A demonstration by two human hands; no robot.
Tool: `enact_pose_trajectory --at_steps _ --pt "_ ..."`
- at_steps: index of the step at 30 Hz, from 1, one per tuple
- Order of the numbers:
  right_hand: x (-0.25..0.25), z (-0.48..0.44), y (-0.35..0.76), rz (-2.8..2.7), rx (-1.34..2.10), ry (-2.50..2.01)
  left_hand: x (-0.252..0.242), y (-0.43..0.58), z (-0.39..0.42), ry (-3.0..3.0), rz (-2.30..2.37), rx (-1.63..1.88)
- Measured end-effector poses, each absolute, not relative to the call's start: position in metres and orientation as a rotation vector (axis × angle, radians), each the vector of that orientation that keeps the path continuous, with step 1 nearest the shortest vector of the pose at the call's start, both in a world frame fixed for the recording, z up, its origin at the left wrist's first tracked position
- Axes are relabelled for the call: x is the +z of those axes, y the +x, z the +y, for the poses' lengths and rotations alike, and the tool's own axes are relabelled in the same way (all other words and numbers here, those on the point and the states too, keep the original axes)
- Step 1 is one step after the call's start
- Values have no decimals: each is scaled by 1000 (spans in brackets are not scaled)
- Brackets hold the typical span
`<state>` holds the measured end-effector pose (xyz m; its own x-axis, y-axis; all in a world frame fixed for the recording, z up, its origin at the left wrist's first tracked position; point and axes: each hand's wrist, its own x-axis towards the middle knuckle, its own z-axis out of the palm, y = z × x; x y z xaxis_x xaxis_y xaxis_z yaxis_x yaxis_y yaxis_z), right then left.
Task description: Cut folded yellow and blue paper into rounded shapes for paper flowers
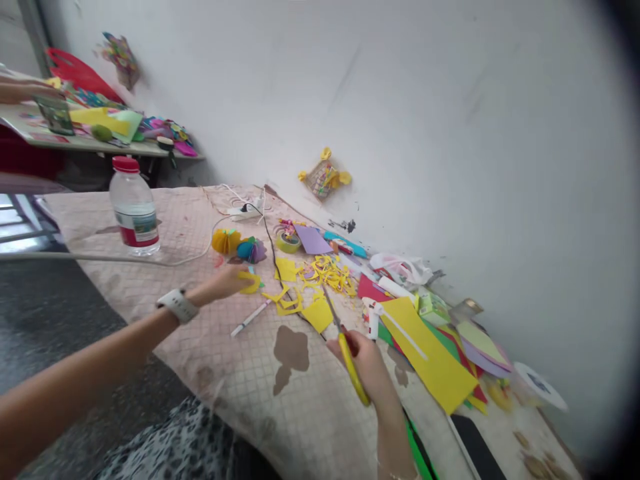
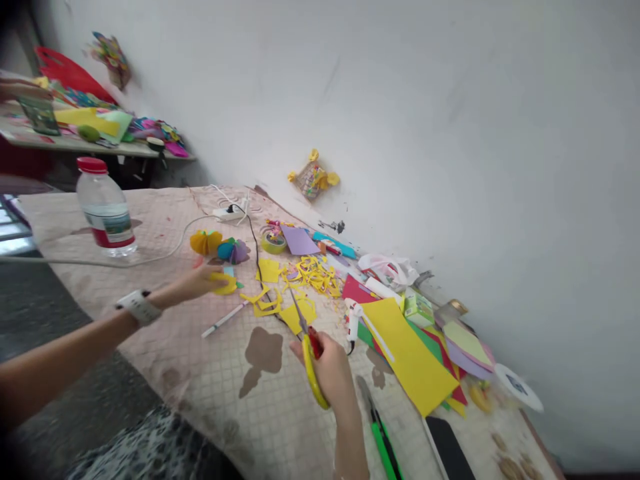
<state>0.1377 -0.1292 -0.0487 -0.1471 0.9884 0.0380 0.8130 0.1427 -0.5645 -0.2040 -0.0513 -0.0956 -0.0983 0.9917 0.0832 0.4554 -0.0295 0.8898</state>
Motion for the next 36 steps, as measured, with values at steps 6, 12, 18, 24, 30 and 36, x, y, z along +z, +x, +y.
enact_pose_trajectory --at_steps 6,12,18,24,30,36 --pt "-92 -177 167 -1967 492 -2036 -97 -218 -18 1756 1726 596" --pt "-112 -188 189 -1980 347 -2152 -110 -215 -12 1923 1807 401" --pt "-108 -176 207 -1986 212 -2139 -107 -216 -6 2111 1876 324" --pt "-97 -144 179 -1980 211 -1966 -103 -207 -17 2260 1966 380" --pt "-102 -84 112 -2072 363 -1716 -96 -171 -41 2378 1976 690" --pt "-105 -70 117 -1954 556 -1678 -92 -118 -57 2370 1747 1044"
